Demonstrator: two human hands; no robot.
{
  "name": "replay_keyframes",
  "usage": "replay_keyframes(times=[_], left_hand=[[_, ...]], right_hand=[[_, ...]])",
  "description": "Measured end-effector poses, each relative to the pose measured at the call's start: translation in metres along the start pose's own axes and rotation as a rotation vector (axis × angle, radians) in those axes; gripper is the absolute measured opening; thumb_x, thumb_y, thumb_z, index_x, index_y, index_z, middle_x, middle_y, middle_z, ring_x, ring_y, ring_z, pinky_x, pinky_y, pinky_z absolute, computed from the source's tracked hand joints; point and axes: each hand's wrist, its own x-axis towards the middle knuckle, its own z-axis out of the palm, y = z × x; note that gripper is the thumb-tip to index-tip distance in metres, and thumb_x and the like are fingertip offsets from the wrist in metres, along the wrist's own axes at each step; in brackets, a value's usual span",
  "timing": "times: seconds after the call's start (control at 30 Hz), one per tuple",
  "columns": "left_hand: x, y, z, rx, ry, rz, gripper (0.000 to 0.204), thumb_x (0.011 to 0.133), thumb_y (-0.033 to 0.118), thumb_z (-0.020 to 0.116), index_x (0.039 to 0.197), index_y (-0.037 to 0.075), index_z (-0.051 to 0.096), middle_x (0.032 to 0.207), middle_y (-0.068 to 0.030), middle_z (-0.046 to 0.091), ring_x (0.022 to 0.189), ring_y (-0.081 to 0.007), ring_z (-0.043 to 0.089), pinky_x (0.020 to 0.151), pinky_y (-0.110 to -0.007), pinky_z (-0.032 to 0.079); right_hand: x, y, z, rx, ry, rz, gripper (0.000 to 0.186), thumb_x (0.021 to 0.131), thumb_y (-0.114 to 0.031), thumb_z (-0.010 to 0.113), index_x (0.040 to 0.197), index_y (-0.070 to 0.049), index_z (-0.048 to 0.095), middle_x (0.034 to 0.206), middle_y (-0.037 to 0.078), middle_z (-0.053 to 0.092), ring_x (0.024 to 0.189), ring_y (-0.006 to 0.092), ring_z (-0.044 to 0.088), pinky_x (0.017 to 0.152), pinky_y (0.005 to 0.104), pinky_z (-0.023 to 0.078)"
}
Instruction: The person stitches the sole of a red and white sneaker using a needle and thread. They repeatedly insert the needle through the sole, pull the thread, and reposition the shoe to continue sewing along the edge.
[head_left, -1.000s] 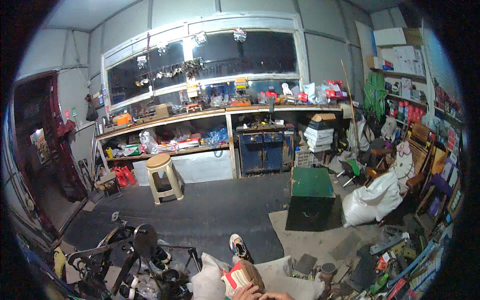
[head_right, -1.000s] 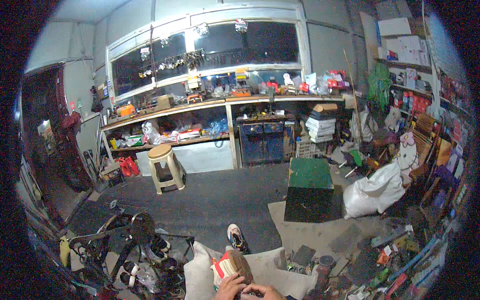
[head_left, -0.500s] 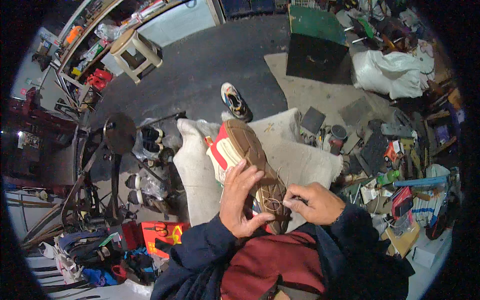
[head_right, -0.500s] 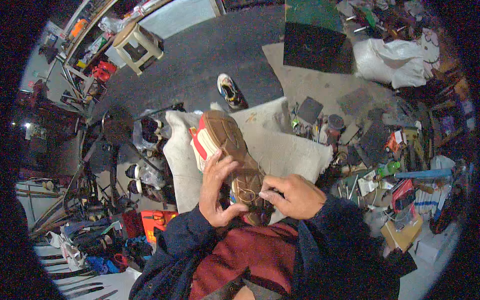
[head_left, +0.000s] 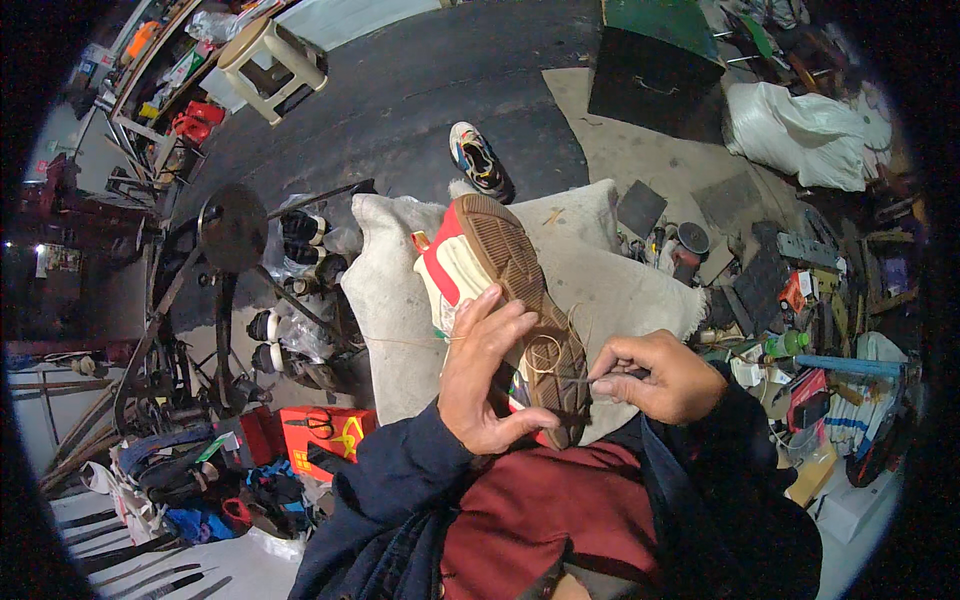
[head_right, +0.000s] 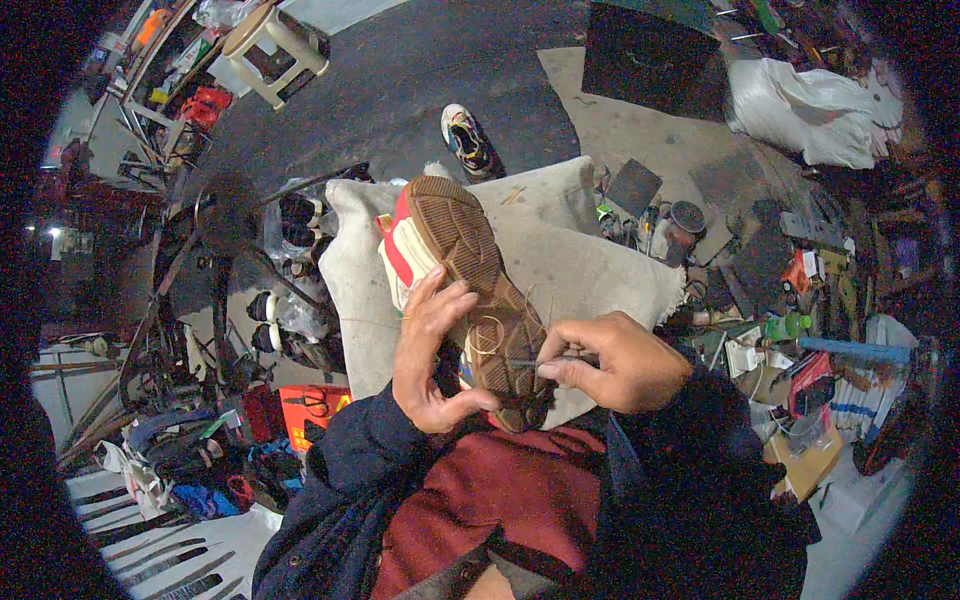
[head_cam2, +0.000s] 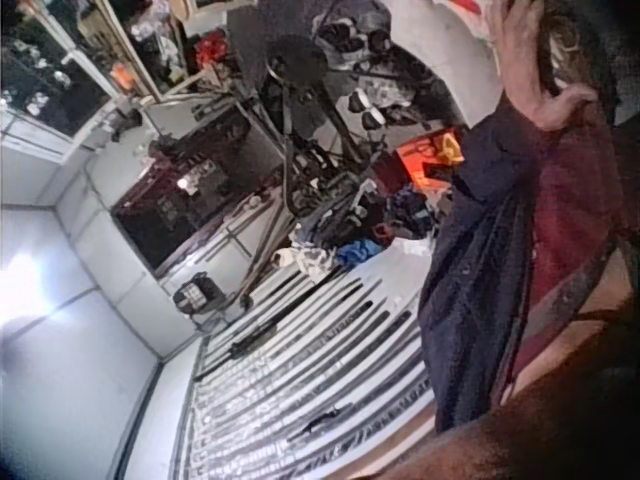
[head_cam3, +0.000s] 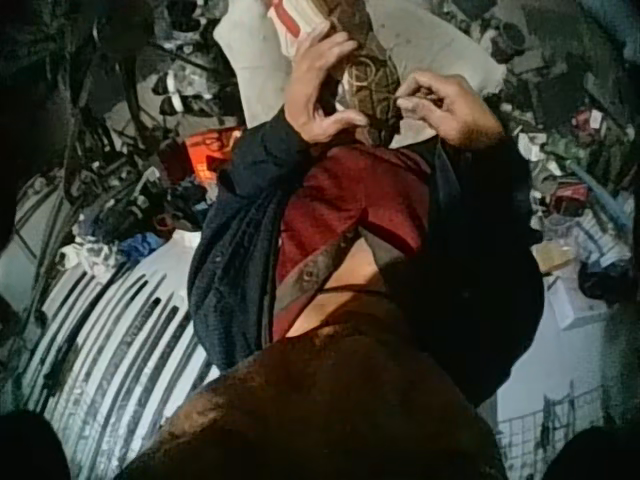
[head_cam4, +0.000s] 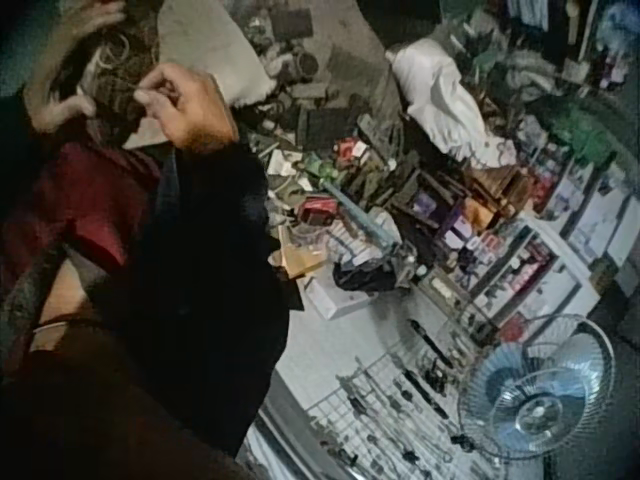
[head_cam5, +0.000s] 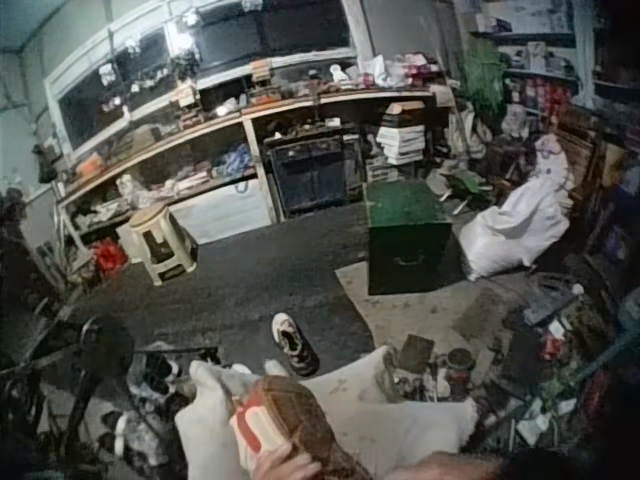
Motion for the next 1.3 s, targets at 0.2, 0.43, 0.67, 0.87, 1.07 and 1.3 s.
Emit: replay_keyframes(times=[0.2, 0.43, 0.67, 0.87, 1.07, 1.3], left_hand=[[0.000, -0.001, 0.001, 0.009, 0.002, 0.000, 0.099, 0.067, 0.063, 0.081, 0.137, 0.000, 0.052, 0.140, -0.0199, 0.052, 0.143, -0.0415, 0.035, 0.117, -0.053, 0.024], [-0.004, -0.003, 0.002, 0.017, 0.004, -0.015, 0.100, 0.067, 0.066, 0.080, 0.137, 0.000, 0.052, 0.140, -0.0197, 0.052, 0.143, -0.0416, 0.034, 0.117, -0.054, 0.024], [-0.001, 0.000, 0.003, 0.033, 0.007, 0.016, 0.077, 0.076, 0.052, 0.077, 0.131, 0.003, 0.056, 0.135, -0.0200, 0.054, 0.140, -0.0437, 0.037, 0.115, -0.056, 0.024], [-0.001, 0.000, 0.008, 0.087, -0.007, -0.031, 0.056, 0.077, 0.042, 0.071, 0.119, 0.005, 0.064, 0.132, -0.0188, 0.053, 0.140, -0.0442, 0.034, 0.115, -0.054, 0.026], [-0.001, -0.004, 0.018, 0.078, 0.022, -0.012, 0.051, 0.070, 0.033, 0.072, 0.114, 0.006, 0.065, 0.130, -0.0189, 0.053, 0.137, -0.0451, 0.037, 0.115, -0.054, 0.027], [0.000, -0.001, 0.009, -0.011, 0.079, -0.025, 0.057, 0.068, 0.029, 0.077, 0.118, 0.007, 0.063, 0.130, -0.0155, 0.055, 0.138, -0.0406, 0.039, 0.116, -0.057, 0.021]], right_hand=[[0.001, 0.005, 0.013, 0.083, 0.157, 0.051, 0.012, 0.094, -0.009, 0.067, 0.099, 0.001, 0.062, 0.072, 0.002, 0.061, 0.068, 0.0064, 0.056, 0.061, 0.0251, 0.045], [0.015, 0.001, 0.016, -0.036, 0.154, 0.120, 0.017, 0.096, -0.014, 0.066, 0.104, 0.001, 0.061, 0.079, 0.008, 0.065, 0.073, 0.0127, 0.062, 0.067, 0.0307, 0.050], [0.024, -0.005, 0.039, 0.766, -0.095, -0.139, 0.044, 0.097, -0.037, 0.064, 0.124, -0.002, 0.058, 0.074, -0.002, 0.054, 0.063, 0.0063, 0.045, 0.057, 0.0224, 0.036], [0.004, 0.018, 0.066, 0.956, 0.122, -0.011, 0.032, 0.097, -0.035, 0.062, 0.085, -0.006, 0.056, 0.071, -0.003, 0.046, 0.060, 0.0059, 0.038, 0.054, 0.0233, 0.031], [-0.014, 0.032, 0.097, 0.826, 0.323, -0.187, 0.032, 0.100, -0.025, 0.057, 0.076, -0.008, 0.046, 0.067, -0.005, 0.040, 0.059, 0.0069, 0.036, 0.055, 0.0247, 0.031], [-0.012, 0.008, 0.075, 0.457, 0.463, -0.042, 0.045, 0.097, -0.028, 0.056, 0.127, 0.005, 0.049, 0.080, 0.005, 0.058, 0.067, 0.0086, 0.048, 0.061, 0.0228, 0.039]])
